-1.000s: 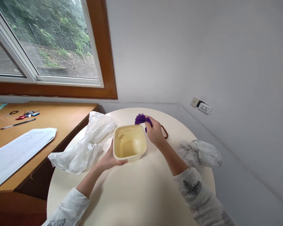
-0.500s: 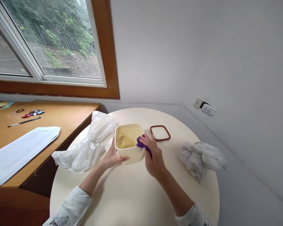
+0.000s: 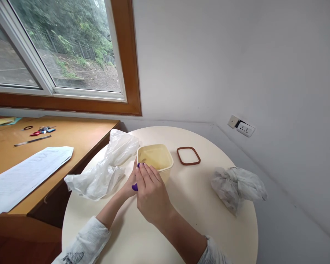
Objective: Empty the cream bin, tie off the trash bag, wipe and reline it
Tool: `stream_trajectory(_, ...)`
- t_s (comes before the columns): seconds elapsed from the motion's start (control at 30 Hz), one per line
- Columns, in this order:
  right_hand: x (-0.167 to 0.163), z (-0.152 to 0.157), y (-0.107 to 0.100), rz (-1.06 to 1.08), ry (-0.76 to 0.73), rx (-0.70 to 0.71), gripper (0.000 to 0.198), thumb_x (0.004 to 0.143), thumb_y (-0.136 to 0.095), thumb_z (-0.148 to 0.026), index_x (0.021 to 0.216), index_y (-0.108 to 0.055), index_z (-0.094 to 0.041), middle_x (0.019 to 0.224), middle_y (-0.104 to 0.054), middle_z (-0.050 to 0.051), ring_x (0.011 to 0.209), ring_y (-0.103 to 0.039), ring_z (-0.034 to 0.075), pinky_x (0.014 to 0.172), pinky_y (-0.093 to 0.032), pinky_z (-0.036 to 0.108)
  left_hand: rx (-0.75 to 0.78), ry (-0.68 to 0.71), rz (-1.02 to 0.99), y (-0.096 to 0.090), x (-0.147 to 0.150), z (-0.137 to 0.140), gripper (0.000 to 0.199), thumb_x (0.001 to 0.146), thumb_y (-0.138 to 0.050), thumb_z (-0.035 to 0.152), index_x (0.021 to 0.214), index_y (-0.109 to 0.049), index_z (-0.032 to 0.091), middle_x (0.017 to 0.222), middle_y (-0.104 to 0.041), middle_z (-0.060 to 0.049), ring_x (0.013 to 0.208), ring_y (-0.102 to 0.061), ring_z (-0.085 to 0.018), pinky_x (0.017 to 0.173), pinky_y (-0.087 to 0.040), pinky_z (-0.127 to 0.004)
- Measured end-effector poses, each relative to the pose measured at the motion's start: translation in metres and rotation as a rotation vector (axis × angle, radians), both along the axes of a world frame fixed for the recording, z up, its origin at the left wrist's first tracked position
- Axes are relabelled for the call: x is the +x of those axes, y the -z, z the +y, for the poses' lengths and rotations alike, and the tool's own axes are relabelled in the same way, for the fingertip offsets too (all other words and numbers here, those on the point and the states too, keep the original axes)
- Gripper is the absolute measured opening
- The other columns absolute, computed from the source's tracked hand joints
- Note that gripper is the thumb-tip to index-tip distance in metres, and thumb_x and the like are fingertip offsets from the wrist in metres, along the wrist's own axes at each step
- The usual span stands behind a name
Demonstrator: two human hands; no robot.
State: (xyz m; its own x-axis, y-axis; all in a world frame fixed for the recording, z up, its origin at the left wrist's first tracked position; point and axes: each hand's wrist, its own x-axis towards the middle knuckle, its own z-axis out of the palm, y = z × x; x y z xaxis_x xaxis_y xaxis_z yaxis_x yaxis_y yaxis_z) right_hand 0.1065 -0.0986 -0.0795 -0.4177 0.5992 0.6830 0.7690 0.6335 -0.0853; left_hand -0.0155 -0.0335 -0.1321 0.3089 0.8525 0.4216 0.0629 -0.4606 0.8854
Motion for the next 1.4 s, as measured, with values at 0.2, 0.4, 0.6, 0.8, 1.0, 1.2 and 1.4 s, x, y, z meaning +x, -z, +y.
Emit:
stream_trajectory(0.2,-0.011,0.017,-0.012,-0.188,0.017,-0.128,0.045,0.078,-0.041,-0.01,0.12,-0.05,0.003,0.121,-0.055,0.023,0.116,-0.049,0.029,0.103,-0.036,0.04,0.077,-0.053,0.041,0.014,-0.004,0.005,0.102,0.07,-0.064,0.045,0.142,0.005,0.024,0.134,-0.041,-0.015,0.123,-0.043,-0.03,0.1,-0.039,-0.048)
stream_trajectory(0.4,-0.019,0.051,-0.03,-0.289,-0.013,-0.31,0.033,0.076,-0.051,-0.01,0.109,-0.058,-0.013,0.112,-0.06,0.013,0.116,-0.048,0.026,0.105,-0.029,0.04,0.002,-0.052,0.086,0.008,-0.003,0.004,0.095,0.062,-0.072,0.037,0.138,-0.018,0.022,0.137,-0.035,-0.016,0.13,-0.028,-0.037,0.102,-0.032,-0.053)
stream_trajectory(0.6,-0.01,0.087,-0.057,-0.467,-0.101,-0.355,0.027,0.077,-0.045,-0.004,0.099,-0.059,-0.01,0.106,-0.061,0.013,0.108,-0.051,0.022,0.107,-0.022,0.041,-0.173,-0.037,0.064,-0.003,0.0,-0.001,0.106,0.062,-0.072,0.023,0.141,-0.002,0.022,0.134,-0.037,-0.015,0.124,-0.035,-0.034,0.098,-0.036,-0.05)
stream_trajectory(0.8,0.005,0.111,-0.056,-0.372,-0.002,-0.454,0.036,0.079,-0.038,0.0,0.107,-0.055,-0.015,0.101,-0.063,0.006,0.096,-0.057,0.014,0.103,-0.025,0.033,-0.136,0.02,-0.029,-0.003,0.0,-0.002,0.114,0.062,-0.074,0.025,0.141,0.008,0.026,0.139,-0.03,-0.013,0.126,-0.033,-0.031,0.102,-0.032,-0.046)
stream_trajectory(1.0,0.036,0.116,-0.058,-0.326,0.218,-0.539,0.032,0.074,-0.042,0.003,0.097,-0.06,-0.011,0.095,-0.064,0.013,0.091,-0.058,0.021,0.09,-0.034,0.033,-0.115,0.025,-0.019,-0.004,0.0,0.0,0.115,0.06,-0.076,0.028,0.142,0.005,0.023,0.135,-0.036,-0.014,0.124,-0.034,-0.03,0.102,-0.032,-0.045)
stream_trajectory(1.2,0.071,0.099,-0.065,-0.235,0.351,-0.671,0.022,0.076,-0.042,-0.007,0.079,-0.063,-0.014,0.074,-0.065,0.01,0.059,-0.057,0.017,0.052,-0.035,0.024,-0.136,0.061,-0.042,-0.004,-0.001,0.0,0.114,0.062,-0.075,0.027,0.142,0.006,0.024,0.136,-0.036,-0.014,0.125,-0.035,-0.03,0.101,-0.034,-0.044)
stream_trajectory(1.4,0.121,0.089,-0.031,0.14,0.381,-0.697,0.025,0.078,-0.04,-0.013,0.073,-0.063,-0.019,0.07,-0.065,0.002,0.062,-0.057,0.012,0.054,-0.036,0.019,-0.135,0.02,-0.031,-0.002,-0.003,0.002,0.109,0.063,-0.074,0.029,0.143,0.0,0.025,0.142,-0.031,-0.014,0.129,-0.031,-0.031,0.104,-0.03,-0.045)
